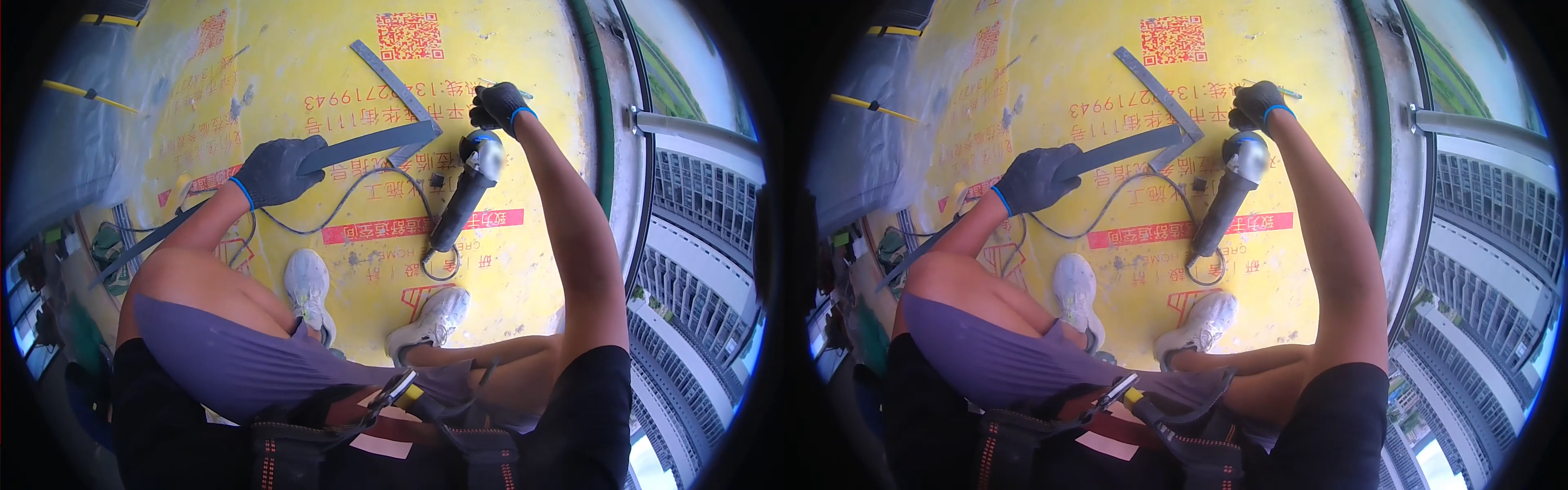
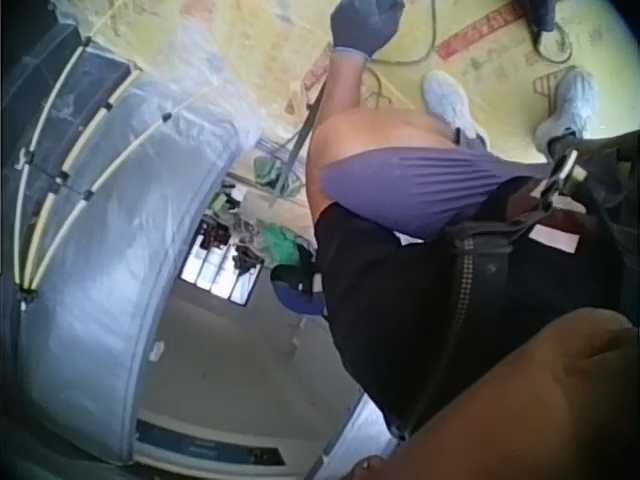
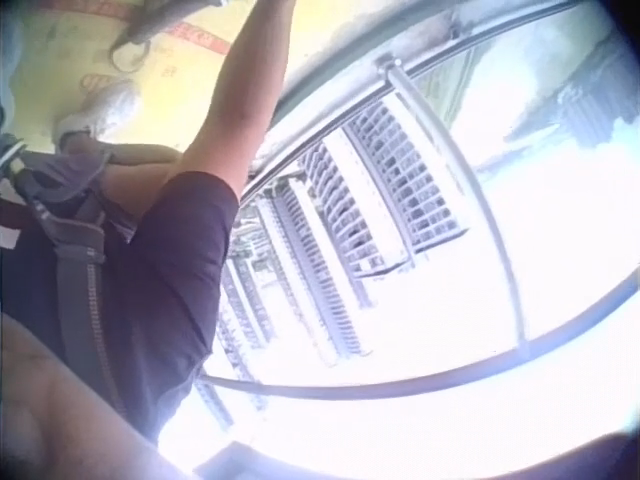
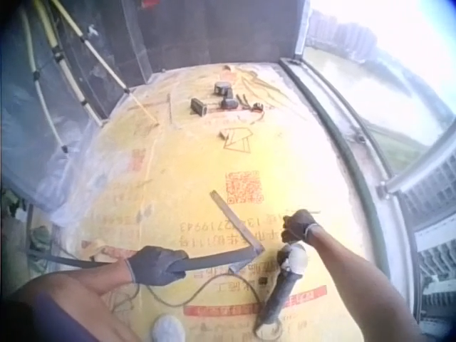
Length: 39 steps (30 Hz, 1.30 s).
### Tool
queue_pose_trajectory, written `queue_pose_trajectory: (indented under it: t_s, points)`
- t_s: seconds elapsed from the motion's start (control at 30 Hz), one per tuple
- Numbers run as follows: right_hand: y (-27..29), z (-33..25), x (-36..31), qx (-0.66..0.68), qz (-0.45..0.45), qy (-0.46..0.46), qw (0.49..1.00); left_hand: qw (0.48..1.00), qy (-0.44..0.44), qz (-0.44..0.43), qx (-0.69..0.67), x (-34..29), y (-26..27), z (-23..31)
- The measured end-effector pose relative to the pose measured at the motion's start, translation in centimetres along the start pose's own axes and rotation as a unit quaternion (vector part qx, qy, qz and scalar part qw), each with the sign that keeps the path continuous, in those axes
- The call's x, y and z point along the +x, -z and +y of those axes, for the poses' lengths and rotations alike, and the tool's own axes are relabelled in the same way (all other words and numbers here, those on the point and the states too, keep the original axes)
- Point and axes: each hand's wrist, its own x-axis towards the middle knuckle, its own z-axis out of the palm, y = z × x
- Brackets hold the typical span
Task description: Marking and cutting a metal bar using a square ruler, marker, and angle grinder.
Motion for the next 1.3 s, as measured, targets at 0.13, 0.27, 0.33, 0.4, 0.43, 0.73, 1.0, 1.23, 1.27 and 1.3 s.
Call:
queue_pose_trajectory:
  t_s: [0.13, 0.27, 0.33, 0.4, 0.43, 0.73, 1.0, 1.23, 1.27, 1.3]
  points:
    - [3.8, 1.6, 4.4, -0.471, 0.271, 0.166, 0.823, 1.000, 0.028, 0.006, 0.005, 0.1, 0.5, 0.7]
    - [3.9, 3.6, 5.8, -0.528, 0.205, 0.065, 0.821, 0.999, 0.032, 0.014, -0.006, -0.2, 0.8, 0.9]
    - [3.7, 3.5, 4.6, -0.475, 0.234, 0.142, 0.836, 0.999, 0.032, 0.016, -0.008, -0.3, 0.5, 0.6]
    - [3.8, 2.2, 1.8, -0.279, 0.245, 0.265, 0.890, 0.999, 0.034, 0.023, -0.008, -0.1, 0.2, 0.1]
    - [3.9, 1.7, -0.5, -0.240, 0.207, 0.324, 0.891, 0.999, 0.027, 0.020, -0.008, -0.2, 0.1, 0.0]
    - [3.8, -1.3, -19.1, 0.244, -0.276, 0.319, 0.873, 1.000, 0.022, 0.015, -0.016, -0.2, 0.3, 0.2]
    - [-0.2, 0.3, -20.4, -0.016, -0.140, 0.411, 0.900, 1.000, 0.009, 0.023, -0.011, -0.9, 0.6, 0.7]
    - [-1.6, 0.6, -20.5, -0.062, -0.113, 0.438, 0.890, 1.000, 0.016, 0.014, -0.018, -1.2, 1.0, 1.1]
    - [-1.7, 0.7, -20.5, -0.063, -0.119, 0.441, 0.888, 1.000, 0.016, 0.010, -0.020, -1.2, 1.0, 1.1]
    - [-1.7, 0.8, -20.4, -0.066, -0.118, 0.444, 0.886, 1.000, 0.010, 0.013, -0.026, -1.2, 1.1, 1.0]
